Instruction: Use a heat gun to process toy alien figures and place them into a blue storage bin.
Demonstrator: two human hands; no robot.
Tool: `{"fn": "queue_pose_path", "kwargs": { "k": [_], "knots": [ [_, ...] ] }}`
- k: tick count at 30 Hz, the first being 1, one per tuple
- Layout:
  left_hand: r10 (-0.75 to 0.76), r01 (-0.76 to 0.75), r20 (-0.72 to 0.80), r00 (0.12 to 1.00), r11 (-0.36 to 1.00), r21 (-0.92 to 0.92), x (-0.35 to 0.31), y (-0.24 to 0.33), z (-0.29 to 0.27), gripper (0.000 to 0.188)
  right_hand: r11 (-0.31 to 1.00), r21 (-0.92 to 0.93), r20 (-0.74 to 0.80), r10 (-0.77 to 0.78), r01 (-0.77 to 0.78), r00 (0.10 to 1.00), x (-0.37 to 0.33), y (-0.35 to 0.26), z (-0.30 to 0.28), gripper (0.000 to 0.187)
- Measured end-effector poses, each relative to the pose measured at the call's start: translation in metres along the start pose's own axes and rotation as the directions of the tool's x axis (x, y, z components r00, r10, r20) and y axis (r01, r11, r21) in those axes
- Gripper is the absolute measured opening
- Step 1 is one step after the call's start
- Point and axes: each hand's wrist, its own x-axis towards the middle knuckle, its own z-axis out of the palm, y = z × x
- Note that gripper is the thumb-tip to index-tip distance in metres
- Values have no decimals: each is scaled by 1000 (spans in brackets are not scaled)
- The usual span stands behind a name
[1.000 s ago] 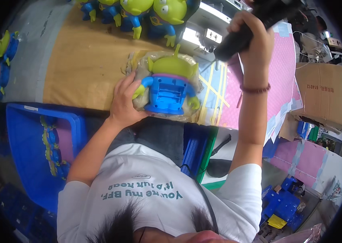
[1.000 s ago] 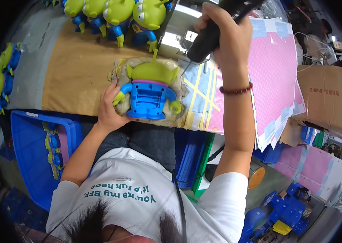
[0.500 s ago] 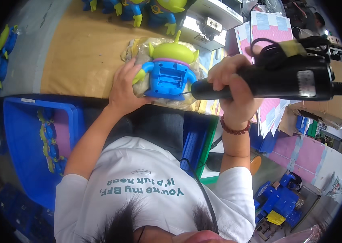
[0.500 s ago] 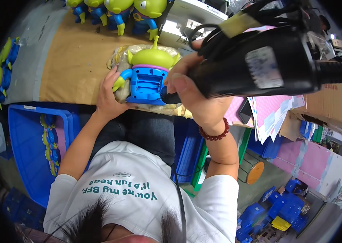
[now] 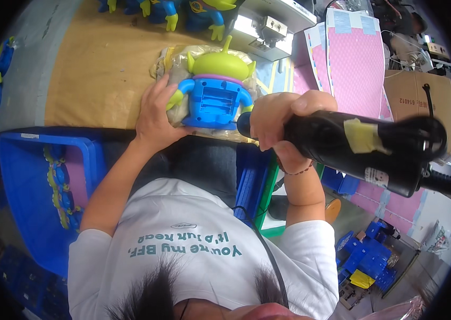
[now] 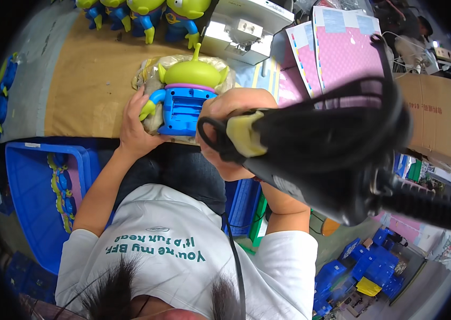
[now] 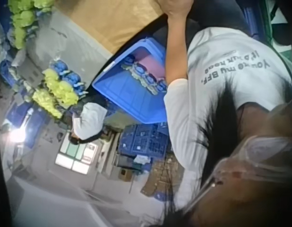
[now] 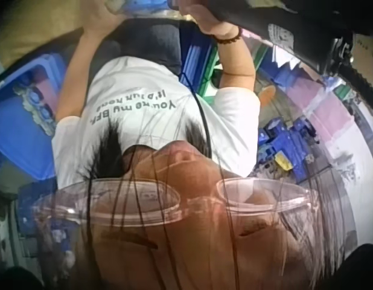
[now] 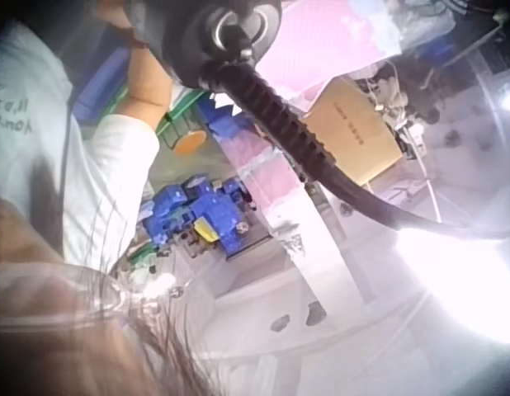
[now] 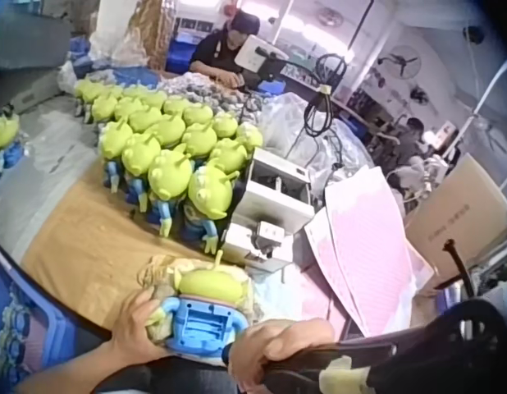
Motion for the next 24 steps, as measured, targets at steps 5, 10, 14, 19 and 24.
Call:
{"fn": "queue_pose_path", "kwargs": {
  "k": [5, 10, 14, 19, 24],
  "knots": [
    [36, -38, 24, 999, 995, 96, 2, -1, -3, 97, 986, 157, -23, -44, 47, 999, 5, 1, 3, 34],
    [22, -22, -1, 1000, 999, 46, 1, -1, -1, 98, 982, 173, 117, -91, 70, 989, 12, 9, -9, 42],
    [4, -4, -17, 1000, 1000, 20, 3, 1, -2, 99, 997, 64, 38, 49, -51, 998, 13, -1, -9, 45],
    [18, -17, -24, 1000, 999, 40, 2, -1, -2, 100, 959, 267, -139, -55, 91, 989, 68, -19, -43, 46],
    [20, -21, -15, 1000, 1000, -9, 3, -2, -3, 101, 989, -147, -451, -64, -3, 890, 117, 30, -68, 12]
  ]
}}
